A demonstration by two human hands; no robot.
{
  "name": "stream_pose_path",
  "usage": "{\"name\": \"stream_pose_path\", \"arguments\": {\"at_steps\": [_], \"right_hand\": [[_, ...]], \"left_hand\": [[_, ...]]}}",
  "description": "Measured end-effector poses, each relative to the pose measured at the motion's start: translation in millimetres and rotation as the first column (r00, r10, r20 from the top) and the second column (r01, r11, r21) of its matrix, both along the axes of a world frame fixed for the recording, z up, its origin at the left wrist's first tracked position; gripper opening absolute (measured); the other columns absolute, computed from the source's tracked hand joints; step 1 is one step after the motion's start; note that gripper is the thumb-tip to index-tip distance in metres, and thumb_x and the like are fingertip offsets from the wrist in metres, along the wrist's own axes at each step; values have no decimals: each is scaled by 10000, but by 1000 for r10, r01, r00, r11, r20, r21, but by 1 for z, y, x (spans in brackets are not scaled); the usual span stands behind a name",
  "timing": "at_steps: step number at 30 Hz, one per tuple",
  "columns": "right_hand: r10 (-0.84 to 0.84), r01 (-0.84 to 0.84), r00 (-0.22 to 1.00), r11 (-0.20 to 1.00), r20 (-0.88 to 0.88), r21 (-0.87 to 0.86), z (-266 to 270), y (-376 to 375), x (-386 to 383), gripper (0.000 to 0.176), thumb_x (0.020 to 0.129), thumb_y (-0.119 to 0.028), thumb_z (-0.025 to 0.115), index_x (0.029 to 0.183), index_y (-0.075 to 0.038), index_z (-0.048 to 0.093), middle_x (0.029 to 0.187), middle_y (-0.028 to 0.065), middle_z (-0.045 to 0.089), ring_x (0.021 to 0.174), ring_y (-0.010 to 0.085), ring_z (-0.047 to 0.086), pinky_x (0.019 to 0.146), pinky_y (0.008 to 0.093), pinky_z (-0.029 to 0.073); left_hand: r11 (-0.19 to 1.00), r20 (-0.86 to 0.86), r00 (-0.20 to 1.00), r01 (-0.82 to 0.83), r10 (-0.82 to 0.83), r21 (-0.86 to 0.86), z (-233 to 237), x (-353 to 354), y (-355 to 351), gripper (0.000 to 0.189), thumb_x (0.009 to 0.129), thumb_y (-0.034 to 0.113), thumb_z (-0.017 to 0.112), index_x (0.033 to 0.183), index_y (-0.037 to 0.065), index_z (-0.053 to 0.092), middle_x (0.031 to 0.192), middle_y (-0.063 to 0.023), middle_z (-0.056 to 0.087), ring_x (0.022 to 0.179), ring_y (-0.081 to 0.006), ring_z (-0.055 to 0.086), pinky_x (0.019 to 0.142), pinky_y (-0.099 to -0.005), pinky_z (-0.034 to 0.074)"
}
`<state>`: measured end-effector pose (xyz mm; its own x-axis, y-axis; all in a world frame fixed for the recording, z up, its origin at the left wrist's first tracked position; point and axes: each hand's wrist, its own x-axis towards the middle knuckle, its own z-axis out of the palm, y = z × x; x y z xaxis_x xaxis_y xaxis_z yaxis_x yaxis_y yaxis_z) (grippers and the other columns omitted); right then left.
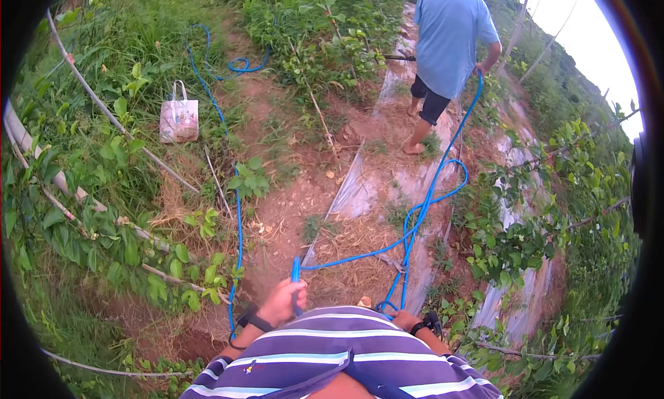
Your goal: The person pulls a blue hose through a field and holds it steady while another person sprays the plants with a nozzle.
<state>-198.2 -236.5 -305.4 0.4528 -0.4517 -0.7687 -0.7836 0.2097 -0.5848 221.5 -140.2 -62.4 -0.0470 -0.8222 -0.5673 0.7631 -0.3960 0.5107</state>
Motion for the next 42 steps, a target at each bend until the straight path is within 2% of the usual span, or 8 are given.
{"name": "stream_pose_path", "arguments": {"at_steps": [7, 13, 15, 19, 23, 32, 36, 42], "right_hand": [[23, -25, 998, 999, -51, -37, 19, 2, 7, 325, 761, -253, 634, 1047, -108, 686, 790, 85, 692, 737, 196, 651, 671, 329, 503], [63, -70, 994, 995, -91, -66, 36, -7, 16, 319, 777, -254, 616, 1062, -131, 690, 799, 80, 697, 671, 178, 650, 619, 320, 519], [10, -8, 996, 1000, -85, 21, 37, -9, 18, 411, 729, -261, 772, 1061, -31, 696, 854, 34, 691, 764, 125, 603, 730, 332, 499], [-7, 12, 998, 996, -58, 85, 19, -11, 14, 414, 746, -285, 777, 1063, -31, 698, 858, 35, 694, 759, 112, 599, 715, 323, 500], [72, -72, 993, 997, -95, 0, 23, -12, 15, 442, 752, -314, 767, 1104, -58, 689, 874, 39, 696, 767, 119, 603, 729, 323, 500], [66, -65, 992, 998, -103, 20, 49, -11, 20, 497, 744, -372, 751, 1136, -77, 675, 931, 72, 703, 816, 150, 627, 771, 325, 497], [86, -90, 990, 995, -111, -32, 38, -6, 17, 492, 748, -378, 742, 1133, -80, 676, 948, 79, 705, 830, 153, 631, 784, 323, 496], [79, -73, 987, 996, -139, 50, 5, -8, 4, 513, 742, -372, 763, 1144, -67, 668, 943, 46, 702, 847, 121, 620, 778, 308, 491]], "left_hand": [[1000, -7, 1000, -29, 30, 9, -3, 2, 2, 74, 923, 116, 525, 934, 43, 537, 650, -32, 498, 554, -160, 488, 539, -306, 421], [998, -27, 998, -56, 56, 9, -5, 5, 4, 73, 896, 94, 561, 950, 52, 536, 649, -42, 516, 542, -160, 497, 509, -292, 420], [998, -34, 997, -63, 63, 10, -8, 7, 6, 74, 896, 95, 560, 951, 51, 536, 649, -43, 517, 539, -159, 495, 504, -291, 417], [998, -15, 998, -68, 68, 4, -11, 7, 7, 76, 897, 97, 559, 953, 50, 538, 651, -47, 519, 530, -158, 493, 490, -286, 410], [997, -23, 996, -81, 81, 12, -8, 6, 8, 76, 898, 96, 556, 955, 49, 538, 653, -49, 521, 532, -159, 496, 489, -287, 409], [996, -45, 995, -89, 91, 25, -9, 6, 6, 69, 900, 97, 551, 947, 47, 537, 655, -53, 524, 547, -168, 506, 508, -298, 419], [998, -22, 998, -58, 58, 31, -4, 2, 10, 68, 903, 101, 545, 943, 46, 537, 652, -42, 514, 554, -164, 500, 521, -297, 419], [1000, 9, 1000, -15, 14, 17, -7, 0, 0, 79, 893, 114, 568, 935, 56, 537, 650, -34, 521, 543, -162, 506, 507, -298, 421]]}}
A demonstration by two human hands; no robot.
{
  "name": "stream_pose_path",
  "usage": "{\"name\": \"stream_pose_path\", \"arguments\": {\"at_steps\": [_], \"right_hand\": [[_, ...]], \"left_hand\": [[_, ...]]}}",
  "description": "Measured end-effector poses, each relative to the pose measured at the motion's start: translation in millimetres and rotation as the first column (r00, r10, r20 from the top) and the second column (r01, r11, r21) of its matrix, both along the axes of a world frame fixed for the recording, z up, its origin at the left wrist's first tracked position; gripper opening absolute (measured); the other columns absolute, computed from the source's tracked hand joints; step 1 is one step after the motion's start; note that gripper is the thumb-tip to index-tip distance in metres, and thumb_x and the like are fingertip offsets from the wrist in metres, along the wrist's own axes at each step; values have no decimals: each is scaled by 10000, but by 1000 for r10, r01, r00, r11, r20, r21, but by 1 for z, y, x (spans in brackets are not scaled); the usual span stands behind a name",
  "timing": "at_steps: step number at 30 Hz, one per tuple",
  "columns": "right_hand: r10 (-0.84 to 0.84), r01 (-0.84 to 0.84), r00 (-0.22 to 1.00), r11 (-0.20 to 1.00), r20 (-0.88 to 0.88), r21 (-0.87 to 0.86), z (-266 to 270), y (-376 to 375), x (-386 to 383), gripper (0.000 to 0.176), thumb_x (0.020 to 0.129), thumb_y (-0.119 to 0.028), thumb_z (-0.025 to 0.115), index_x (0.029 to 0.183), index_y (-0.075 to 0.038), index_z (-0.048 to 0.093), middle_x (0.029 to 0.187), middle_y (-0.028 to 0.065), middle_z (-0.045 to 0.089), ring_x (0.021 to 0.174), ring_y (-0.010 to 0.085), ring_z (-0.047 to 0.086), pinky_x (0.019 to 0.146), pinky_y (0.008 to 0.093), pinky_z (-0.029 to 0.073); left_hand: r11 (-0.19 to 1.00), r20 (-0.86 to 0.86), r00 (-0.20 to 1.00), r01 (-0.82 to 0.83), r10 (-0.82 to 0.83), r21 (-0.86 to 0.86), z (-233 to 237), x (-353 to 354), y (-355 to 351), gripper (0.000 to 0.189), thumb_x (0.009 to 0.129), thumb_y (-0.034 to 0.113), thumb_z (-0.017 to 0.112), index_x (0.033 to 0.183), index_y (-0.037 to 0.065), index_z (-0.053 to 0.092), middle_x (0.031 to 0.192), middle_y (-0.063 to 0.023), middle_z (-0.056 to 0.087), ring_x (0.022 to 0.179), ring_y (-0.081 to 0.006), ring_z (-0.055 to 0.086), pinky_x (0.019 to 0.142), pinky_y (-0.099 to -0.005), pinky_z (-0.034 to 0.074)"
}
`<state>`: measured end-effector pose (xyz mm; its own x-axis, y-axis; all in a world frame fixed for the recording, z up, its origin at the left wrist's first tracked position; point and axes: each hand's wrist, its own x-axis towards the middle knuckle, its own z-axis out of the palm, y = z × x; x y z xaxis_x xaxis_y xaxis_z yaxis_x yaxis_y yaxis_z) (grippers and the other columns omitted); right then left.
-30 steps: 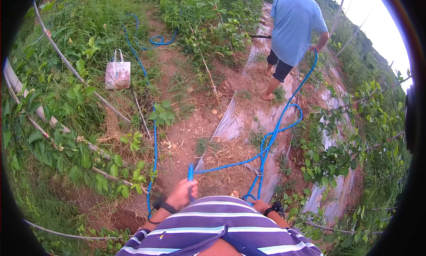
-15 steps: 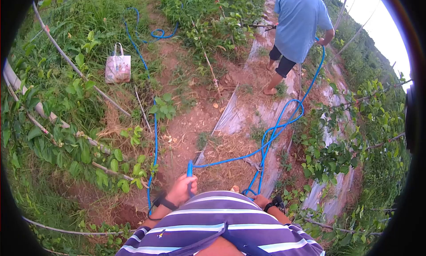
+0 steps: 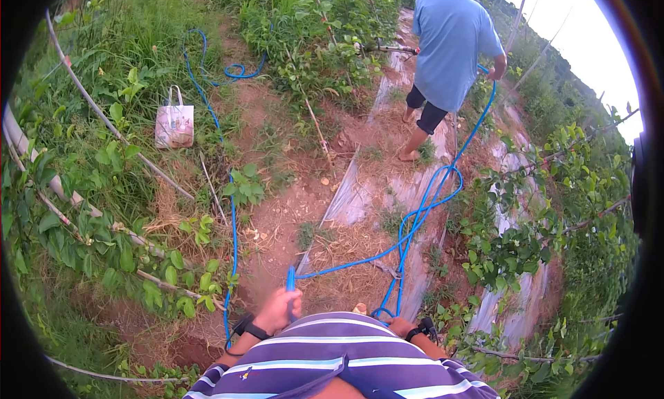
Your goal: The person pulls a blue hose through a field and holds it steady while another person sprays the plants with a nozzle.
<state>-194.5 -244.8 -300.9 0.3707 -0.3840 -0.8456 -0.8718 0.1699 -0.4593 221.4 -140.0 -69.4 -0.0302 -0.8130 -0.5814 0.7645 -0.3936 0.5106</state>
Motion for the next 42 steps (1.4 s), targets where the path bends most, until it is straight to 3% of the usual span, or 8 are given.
{"name": "stream_pose_path", "arguments": {"at_steps": [4, 6, 16, 24, 34, 38, 40, 42], "right_hand": [[-36, 33, 998, 998, 47, 56, -10, 5, -4, 503, 739, -359, 763, 1145, -78, 668, 943, 55, 704, 849, 129, 622, 789, 316, 490], [-44, 53, 996, 992, 81, -118, 22, 10, 2, 348, 730, -310, 675, 1008, -101, 694, 786, 96, 680, 731, 191, 645, 678, 329, 502], [-55, 72, 988, 990, 146, -121, 3, 11, -9, 327, 752, -283, 658, 1026, -108, 695, 797, 84, 681, 738, 194, 636, 684, 332, 499], [-19, 20, 1000, 995, 8, -101, 32, 6, -1, 454, 712, -363, 732, 1086, -108, 694, 858, 81, 702, 783, 159, 643, 750, 319, 504], [-18, 21, 1000, 990, 18, -139, 60, 13, -2, 289, 747, -268, 695, 970, -85, 701, 745, 75, 667, 681, 178, 619, 627, 331, 491], [-49, 64, 993, 988, 110, -140, 63, 7, -10, 278, 748, -242, 703, 949, -50, 691, 775, 92, 669, 696, 196, 625, 636, 339, 489], [-44, 52, 996, 994, 84, -100, 66, 5, -15, 372, 740, -279, 684, 1048, -71, 677, 953, 153, 688, 904, 276, 653, 792, 371, 499], [-74, 88, 989, 990, 130, -110, 65, 1, -21, 387, 732, -294, 697, 1045, -68, 674, 955, 155, 688, 901, 284, 654, 793, 379, 498]], "left_hand": [[1000, -1, 1000, 21, -21, 7, -3, 0, -5, 71, 904, 111, 552, 940, 51, 537, 650, -33, 513, 549, -162, 503, 517, -296, 420], [999, -10, 1000, 26, -26, 19, -3, -3, -3, 69, 915, 106, 539, 945, 43, 539, 650, -36, 510, 553, -163, 501, 527, -293, 419], [1000, -11, 1000, 23, -23, 17, 3, -8, -10, 61, 897, 104, 555, 931, 57, 535, 659, -30, 512, 546, -159, 502, 508, -300, 426], [1000, -10, 1000, 1, -1, 28, 3, -10, -9, 73, 913, 116, 534, 931, 45, 536, 648, -39, 499, 552, -165, 489, 538, -311, 424], [999, 62, 998, 7, -9, 35, 13, -9, -23, 63, 896, 116, 551, 920, 63, 526, 641, -31, 504, 531, -164, 496, 497, -298, 412], [999, 97, 995, -13, 9, 41, 26, -7, -43, 73, 890, 123, 555, 921, 63, 529, 630, -29, 497, 538, -164, 488, 502, -308, 404], [999, 126, 992, 15, -20, 43, 39, -10, -56, 65, 895, 121, 543, 925, 64, 530, 632, -30, 494, 537, -165, 481, 504, -309, 400], [999, 159, 987, 40, -38, -6, 48, -16, -72, 61, 899, 112, 530, 935, 62, 534, 633, -32, 492, 536, -165, 476, 504, -307, 395]]}}
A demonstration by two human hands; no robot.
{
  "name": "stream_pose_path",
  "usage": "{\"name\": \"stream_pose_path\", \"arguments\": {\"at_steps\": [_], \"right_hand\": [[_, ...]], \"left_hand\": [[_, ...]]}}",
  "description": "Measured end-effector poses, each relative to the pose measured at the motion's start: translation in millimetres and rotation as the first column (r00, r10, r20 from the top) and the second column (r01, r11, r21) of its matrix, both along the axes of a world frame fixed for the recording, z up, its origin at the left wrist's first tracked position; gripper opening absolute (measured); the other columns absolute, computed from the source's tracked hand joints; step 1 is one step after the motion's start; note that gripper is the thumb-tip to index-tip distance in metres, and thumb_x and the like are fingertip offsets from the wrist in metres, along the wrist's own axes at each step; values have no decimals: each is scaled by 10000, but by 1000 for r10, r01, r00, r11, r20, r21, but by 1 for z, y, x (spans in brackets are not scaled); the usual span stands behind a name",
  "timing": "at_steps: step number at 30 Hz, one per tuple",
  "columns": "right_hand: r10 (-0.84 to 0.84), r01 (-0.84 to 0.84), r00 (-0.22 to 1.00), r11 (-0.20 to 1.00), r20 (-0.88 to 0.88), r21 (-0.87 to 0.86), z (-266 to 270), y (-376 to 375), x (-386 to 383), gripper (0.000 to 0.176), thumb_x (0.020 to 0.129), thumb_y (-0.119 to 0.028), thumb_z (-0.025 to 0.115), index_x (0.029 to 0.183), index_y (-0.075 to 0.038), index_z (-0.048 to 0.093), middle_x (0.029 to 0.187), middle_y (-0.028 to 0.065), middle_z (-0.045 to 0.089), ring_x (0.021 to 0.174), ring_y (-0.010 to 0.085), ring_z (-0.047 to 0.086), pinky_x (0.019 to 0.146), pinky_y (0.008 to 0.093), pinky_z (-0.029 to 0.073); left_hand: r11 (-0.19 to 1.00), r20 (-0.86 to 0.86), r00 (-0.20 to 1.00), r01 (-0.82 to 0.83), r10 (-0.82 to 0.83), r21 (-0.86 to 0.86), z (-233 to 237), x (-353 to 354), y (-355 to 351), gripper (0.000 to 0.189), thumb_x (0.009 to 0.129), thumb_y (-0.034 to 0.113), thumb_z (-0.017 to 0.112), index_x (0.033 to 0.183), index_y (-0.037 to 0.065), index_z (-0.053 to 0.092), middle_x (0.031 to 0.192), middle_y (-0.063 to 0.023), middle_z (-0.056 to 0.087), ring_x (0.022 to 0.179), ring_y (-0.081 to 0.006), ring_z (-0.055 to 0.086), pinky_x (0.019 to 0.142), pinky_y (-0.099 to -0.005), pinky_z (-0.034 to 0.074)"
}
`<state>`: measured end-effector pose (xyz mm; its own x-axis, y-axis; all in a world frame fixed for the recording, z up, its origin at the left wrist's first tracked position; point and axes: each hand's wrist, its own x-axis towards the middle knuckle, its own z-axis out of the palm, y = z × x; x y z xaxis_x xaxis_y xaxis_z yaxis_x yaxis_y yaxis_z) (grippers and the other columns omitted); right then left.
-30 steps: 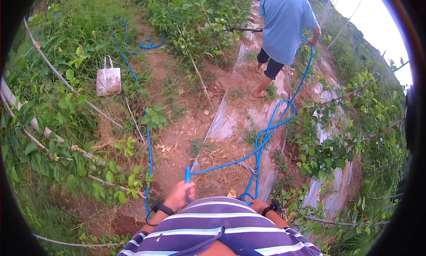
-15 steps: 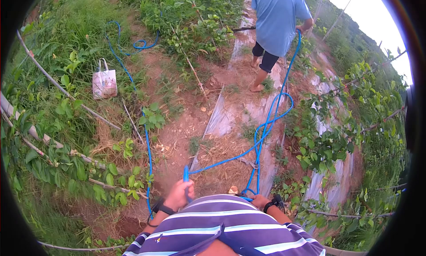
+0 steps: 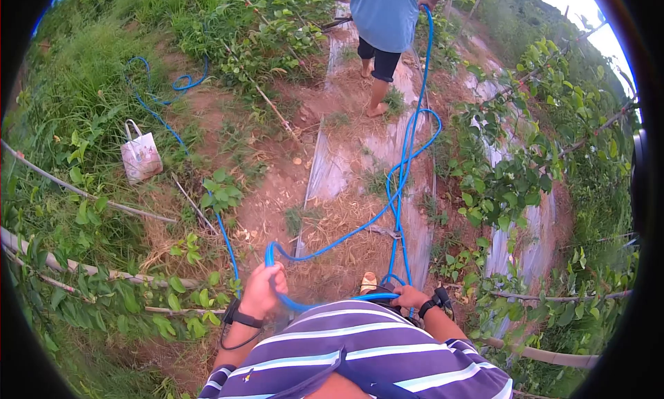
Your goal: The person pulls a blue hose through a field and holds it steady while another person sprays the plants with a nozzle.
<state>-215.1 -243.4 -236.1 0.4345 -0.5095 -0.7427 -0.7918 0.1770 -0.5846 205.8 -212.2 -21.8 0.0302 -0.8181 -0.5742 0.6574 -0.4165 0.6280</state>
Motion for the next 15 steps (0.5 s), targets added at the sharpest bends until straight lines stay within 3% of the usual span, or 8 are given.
{"name": "stream_pose_path", "arguments": {"at_steps": [2, 8, 11, 15], "right_hand": [[-65, 70, 996, 994, 58, -83, -7, -2, -7, 286, 738, -231, 714, 949, -41, 682, 873, 129, 689, 836, 242, 652, 768, 358, 493], [-147, 151, 982, 988, 117, -21, 9, -36, -27, 300, 752, -248, 707, 976, -51, 681, 914, 109, 694, 893, 248, 644, 809, 353, 482], [-178, 173, 976, 984, 129, 53, 13, -50, -41, 346, 744, -258, 708, 1022, -56, 671, 951, 155, 677, 886, 278, 646, 795, 386, 491], [-113, 128, 979, 988, 167, -82, 3, -70, -57, 358, 747, -282, 702, 1009, -41, 664, 933, 185, 663, 909, 317, 628, 805, 405, 477]], "left_hand": [[1000, -7, 1000, 9, -9, 12, 13, -13, -16, 62, 903, 103, 520, 941, 57, 537, 626, -36, 487, 528, -167, 470, 504, -306, 393], [986, 123, 987, 121, -106, -118, 49, -64, -74, 94, 903, 100, 520, 974, 43, 544, 611, -38, 487, 506, -158, 467, 494, -297, 390], [975, 187, 970, 182, -157, -126, 69, -94, -102, 107, 923, 134, 510, 967, 43, 544, 589, -26, 464, 487, -152, 455, 496, -299, 375], [953, 244, 947, 251, -207, -166, 76, -122, -135, 104, 924, 125, 507, 968, 37, 541, 583, -29, 472, 476, -147, 451, 483, -289, 367]]}}
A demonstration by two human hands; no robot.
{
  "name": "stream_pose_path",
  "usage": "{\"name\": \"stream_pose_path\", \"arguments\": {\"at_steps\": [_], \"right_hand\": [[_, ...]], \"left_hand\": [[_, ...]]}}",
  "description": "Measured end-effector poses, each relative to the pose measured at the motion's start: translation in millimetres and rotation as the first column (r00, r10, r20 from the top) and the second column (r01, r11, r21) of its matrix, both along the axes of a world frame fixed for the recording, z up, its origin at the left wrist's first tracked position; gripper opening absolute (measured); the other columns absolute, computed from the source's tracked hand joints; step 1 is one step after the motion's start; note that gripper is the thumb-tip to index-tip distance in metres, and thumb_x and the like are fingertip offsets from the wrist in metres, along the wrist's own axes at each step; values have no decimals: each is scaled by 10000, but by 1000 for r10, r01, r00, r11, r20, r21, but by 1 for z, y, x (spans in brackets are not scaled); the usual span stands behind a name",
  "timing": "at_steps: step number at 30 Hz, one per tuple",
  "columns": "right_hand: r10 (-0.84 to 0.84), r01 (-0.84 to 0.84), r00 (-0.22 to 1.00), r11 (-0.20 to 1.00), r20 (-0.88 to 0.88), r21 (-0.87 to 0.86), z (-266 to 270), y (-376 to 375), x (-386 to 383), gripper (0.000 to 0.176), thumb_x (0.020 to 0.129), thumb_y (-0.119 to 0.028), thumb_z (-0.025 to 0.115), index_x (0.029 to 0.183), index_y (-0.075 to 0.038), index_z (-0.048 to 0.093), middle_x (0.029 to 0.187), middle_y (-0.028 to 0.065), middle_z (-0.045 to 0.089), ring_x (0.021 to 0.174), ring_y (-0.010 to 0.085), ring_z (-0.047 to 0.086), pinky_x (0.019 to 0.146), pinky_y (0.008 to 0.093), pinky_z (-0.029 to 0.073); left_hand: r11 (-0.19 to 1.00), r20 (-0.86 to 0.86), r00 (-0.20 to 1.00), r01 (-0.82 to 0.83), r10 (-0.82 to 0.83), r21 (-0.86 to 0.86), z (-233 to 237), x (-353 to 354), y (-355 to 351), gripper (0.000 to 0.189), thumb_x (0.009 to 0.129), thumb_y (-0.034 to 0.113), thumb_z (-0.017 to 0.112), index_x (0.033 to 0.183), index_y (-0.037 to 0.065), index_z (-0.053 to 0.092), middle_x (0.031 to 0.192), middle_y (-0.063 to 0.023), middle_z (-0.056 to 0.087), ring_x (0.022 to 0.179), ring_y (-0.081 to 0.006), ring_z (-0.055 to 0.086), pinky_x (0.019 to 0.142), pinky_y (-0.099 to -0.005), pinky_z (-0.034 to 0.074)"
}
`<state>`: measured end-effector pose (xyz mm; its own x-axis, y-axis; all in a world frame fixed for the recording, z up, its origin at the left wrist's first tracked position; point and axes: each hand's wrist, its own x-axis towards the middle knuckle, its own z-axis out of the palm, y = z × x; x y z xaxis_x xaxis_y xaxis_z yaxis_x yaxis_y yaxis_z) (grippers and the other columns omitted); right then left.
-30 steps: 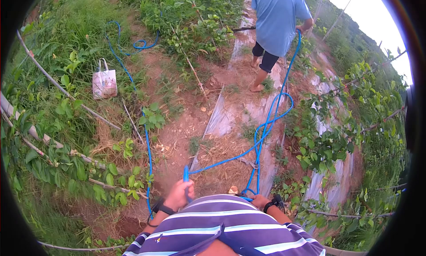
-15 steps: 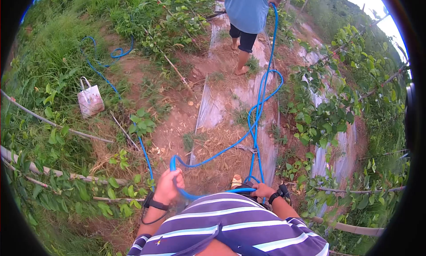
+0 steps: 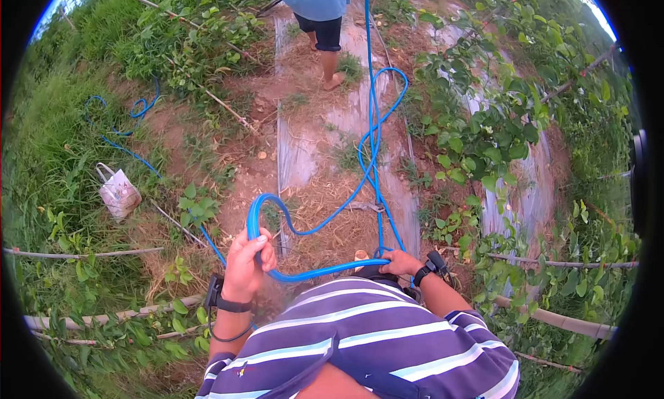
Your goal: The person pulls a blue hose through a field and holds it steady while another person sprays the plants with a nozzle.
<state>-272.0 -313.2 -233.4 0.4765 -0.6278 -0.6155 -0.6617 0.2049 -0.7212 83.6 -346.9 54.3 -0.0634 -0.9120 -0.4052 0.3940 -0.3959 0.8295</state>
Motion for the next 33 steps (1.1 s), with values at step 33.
{"name": "stream_pose_path", "arguments": {"at_steps": [33], "right_hand": [[-402, 403, 915, 910, -33, 100, 1, -43, -5, 214, 750, -79, 673, 945, 7, 683, 765, 59, 647, 701, 142, 581, 659, 320, 477]], "left_hand": [[973, -229, 971, -13, 67, 229, -89, 38, -135, 60, 911, 96, 537, 948, 49, 541, 651, -26, 511, 534, -138, 495, 506, -285, 416]]}}
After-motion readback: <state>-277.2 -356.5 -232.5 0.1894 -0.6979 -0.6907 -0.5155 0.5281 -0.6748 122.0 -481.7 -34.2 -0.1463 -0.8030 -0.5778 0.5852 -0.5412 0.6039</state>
